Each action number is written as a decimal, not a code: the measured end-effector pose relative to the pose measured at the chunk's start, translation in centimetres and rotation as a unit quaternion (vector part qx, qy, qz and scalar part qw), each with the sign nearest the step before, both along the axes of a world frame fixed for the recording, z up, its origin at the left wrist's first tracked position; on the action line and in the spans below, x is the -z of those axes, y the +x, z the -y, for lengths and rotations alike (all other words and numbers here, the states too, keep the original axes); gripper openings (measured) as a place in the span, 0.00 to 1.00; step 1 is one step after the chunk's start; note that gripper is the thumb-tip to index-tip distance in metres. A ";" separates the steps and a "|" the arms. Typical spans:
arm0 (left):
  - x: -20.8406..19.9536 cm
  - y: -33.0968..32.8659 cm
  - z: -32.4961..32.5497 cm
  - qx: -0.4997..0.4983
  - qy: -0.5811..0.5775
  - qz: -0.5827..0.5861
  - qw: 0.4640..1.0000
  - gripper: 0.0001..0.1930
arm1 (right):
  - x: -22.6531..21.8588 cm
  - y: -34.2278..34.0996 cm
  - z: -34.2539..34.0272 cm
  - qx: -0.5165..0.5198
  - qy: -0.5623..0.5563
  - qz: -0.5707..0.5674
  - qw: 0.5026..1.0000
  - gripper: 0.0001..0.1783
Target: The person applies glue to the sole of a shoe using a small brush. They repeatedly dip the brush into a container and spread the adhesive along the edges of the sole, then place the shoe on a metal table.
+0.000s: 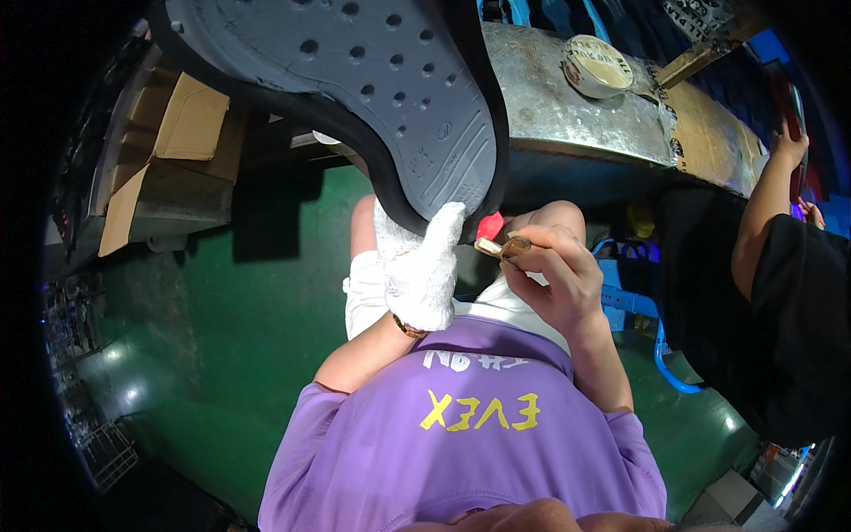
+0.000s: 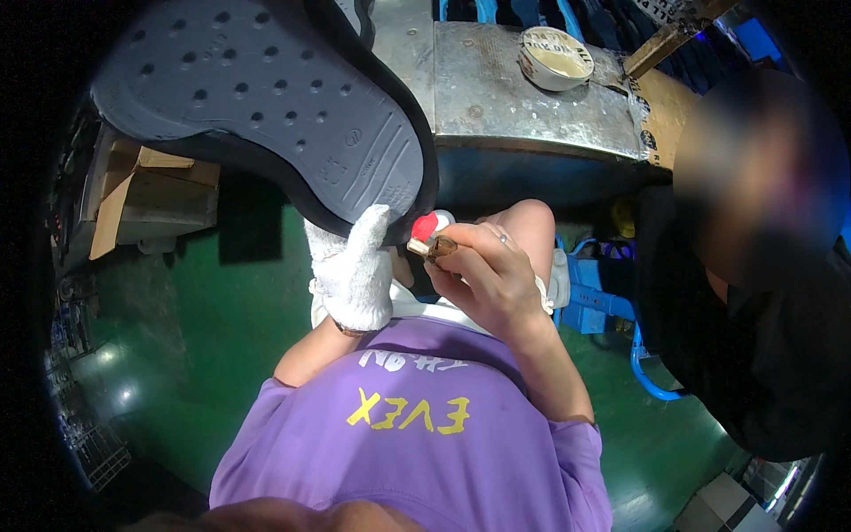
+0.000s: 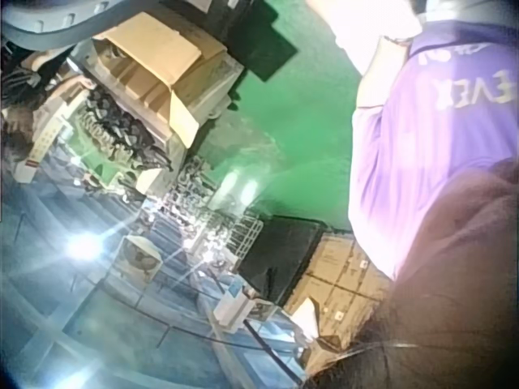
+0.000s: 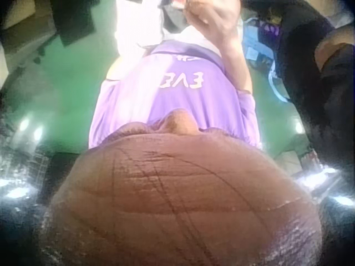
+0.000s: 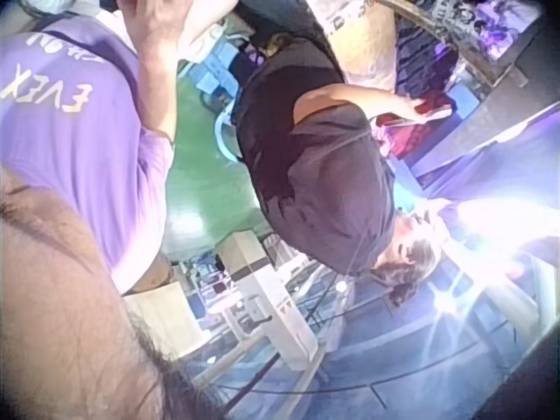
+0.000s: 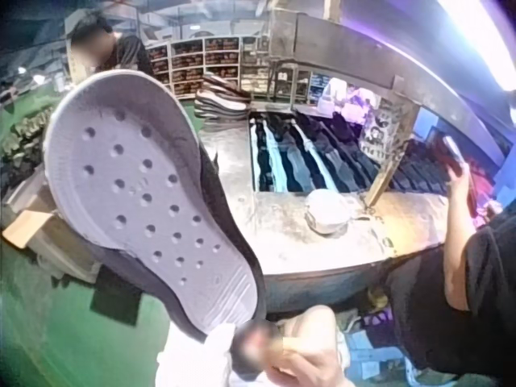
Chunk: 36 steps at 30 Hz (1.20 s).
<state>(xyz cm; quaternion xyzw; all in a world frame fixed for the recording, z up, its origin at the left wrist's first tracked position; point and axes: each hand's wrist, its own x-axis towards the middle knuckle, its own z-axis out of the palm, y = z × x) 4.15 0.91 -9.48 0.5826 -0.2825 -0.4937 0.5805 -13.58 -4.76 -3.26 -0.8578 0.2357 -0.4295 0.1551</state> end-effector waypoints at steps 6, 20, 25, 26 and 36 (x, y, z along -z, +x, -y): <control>-5.5 -1.5 0.5 -0.112 -0.108 0.042 0.987 0.16 | 0.7 -0.1 0.1 0.038 0.042 0.037 0.998 0.15; -5.8 -0.8 -0.1 0.042 -0.065 0.054 0.996 0.19 | 0.7 -1.0 0.8 0.106 0.021 0.029 0.994 0.14; -3.4 -1.5 -0.2 0.003 -0.090 0.119 0.989 0.20 | 0.5 -1.0 0.8 0.041 0.020 0.016 0.999 0.16; -3.8 -1.6 -0.1 -0.013 -0.108 0.114 0.987 0.20 | 0.5 -1.0 0.7 0.028 0.015 0.018 0.999 0.16; -6.3 -2.3 0.8 -0.125 -0.122 -0.132 0.976 0.28 | 0.4 -1.2 -1.9 -0.025 -0.004 -0.002 1.000 0.16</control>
